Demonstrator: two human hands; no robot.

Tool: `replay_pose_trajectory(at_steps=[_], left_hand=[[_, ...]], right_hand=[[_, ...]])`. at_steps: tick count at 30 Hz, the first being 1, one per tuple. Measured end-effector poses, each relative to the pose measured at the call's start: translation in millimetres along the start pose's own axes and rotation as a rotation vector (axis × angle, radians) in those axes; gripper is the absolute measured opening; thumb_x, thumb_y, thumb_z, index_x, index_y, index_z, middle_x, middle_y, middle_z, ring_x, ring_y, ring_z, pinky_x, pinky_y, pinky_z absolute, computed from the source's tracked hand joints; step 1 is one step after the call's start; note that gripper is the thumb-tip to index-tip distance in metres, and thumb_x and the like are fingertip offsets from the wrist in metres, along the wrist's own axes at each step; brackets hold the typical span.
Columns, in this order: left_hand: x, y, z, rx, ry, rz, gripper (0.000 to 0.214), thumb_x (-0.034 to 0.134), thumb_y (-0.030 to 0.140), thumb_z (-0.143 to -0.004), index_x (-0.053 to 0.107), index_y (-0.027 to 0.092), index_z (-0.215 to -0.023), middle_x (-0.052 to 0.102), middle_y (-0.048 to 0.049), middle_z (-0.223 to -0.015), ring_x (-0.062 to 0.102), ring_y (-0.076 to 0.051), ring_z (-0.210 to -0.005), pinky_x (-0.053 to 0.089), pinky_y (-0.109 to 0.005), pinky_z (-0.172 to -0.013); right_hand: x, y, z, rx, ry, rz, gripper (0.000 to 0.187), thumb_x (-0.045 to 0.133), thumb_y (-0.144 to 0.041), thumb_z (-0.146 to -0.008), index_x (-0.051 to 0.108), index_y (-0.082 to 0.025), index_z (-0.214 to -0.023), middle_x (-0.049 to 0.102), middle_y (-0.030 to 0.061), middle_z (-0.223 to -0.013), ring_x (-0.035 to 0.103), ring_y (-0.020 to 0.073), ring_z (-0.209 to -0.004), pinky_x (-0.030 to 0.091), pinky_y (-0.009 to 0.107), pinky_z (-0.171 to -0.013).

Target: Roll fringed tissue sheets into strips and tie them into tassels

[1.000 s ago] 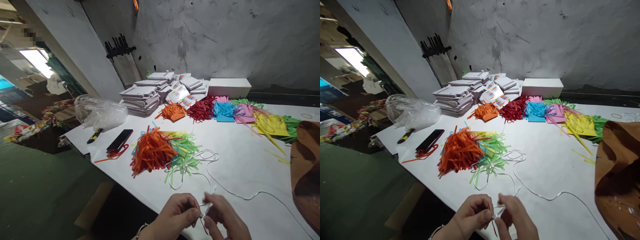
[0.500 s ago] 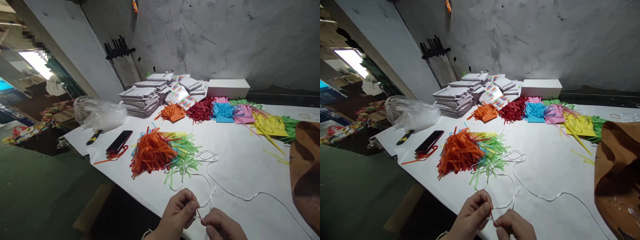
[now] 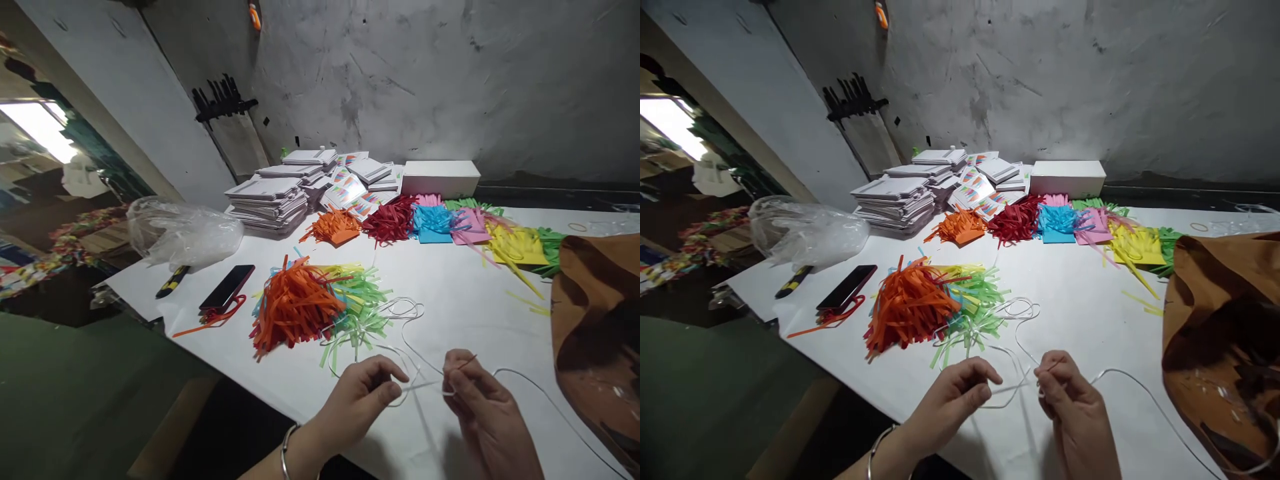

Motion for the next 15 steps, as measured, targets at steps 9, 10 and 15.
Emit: replay_pose_trajectory(at_steps=[9, 10, 15], left_hand=[[35.1, 40, -46, 0.145, -0.471, -0.193, 0.059, 0.062, 0.050, -0.094, 0.053, 0.019, -0.143, 0.050, 0.0046, -0.070, 0.040, -0.010, -0.057, 0.034, -0.022, -0.055], [35.8, 41, -51, 0.161, -0.488, -0.254, 0.050, 0.055, 0.053, -0.098, 0.064, 0.017, -0.132, 0.047, 0.0051, -0.065, 0.041, -0.011, -0.058, 0.035, -0.022, -0.056], [9.5, 41, -76, 0.233, -0.425, -0.482, 0.060, 0.040, 0.062, -0.100, 0.074, 0.013, -0.099, 0.053, 0.0006, -0.070, 0.047, -0.013, -0.064, 0.038, -0.023, -0.061]], right_hand=[[14, -81, -25, -0.361, -0.135, 0.327, 0.016, 0.077, -0.035, -0.085, 0.074, -0.023, -0.076, 0.059, 0.0035, -0.089, 0.056, 0.0147, -0.080, 0.046, 0.026, -0.065], [9, -95, -29, -0.390, -0.093, 0.271, 0.015, 0.079, -0.035, -0.084, 0.073, -0.023, -0.076, 0.059, 0.0029, -0.090, 0.056, 0.0131, -0.077, 0.044, 0.024, -0.060], [-57, -170, -31, -0.482, 0.080, 0.112, 0.025, 0.078, -0.043, -0.082, 0.062, -0.025, -0.075, 0.048, -0.0023, -0.067, 0.033, 0.0053, -0.040, 0.014, 0.025, -0.033]])
Point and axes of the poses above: each hand's wrist, its own z-axis away from the middle knuckle, its own x-axis out of the palm, y = z × x, the point moved 3 cm from there along -z, towards the middle knuckle
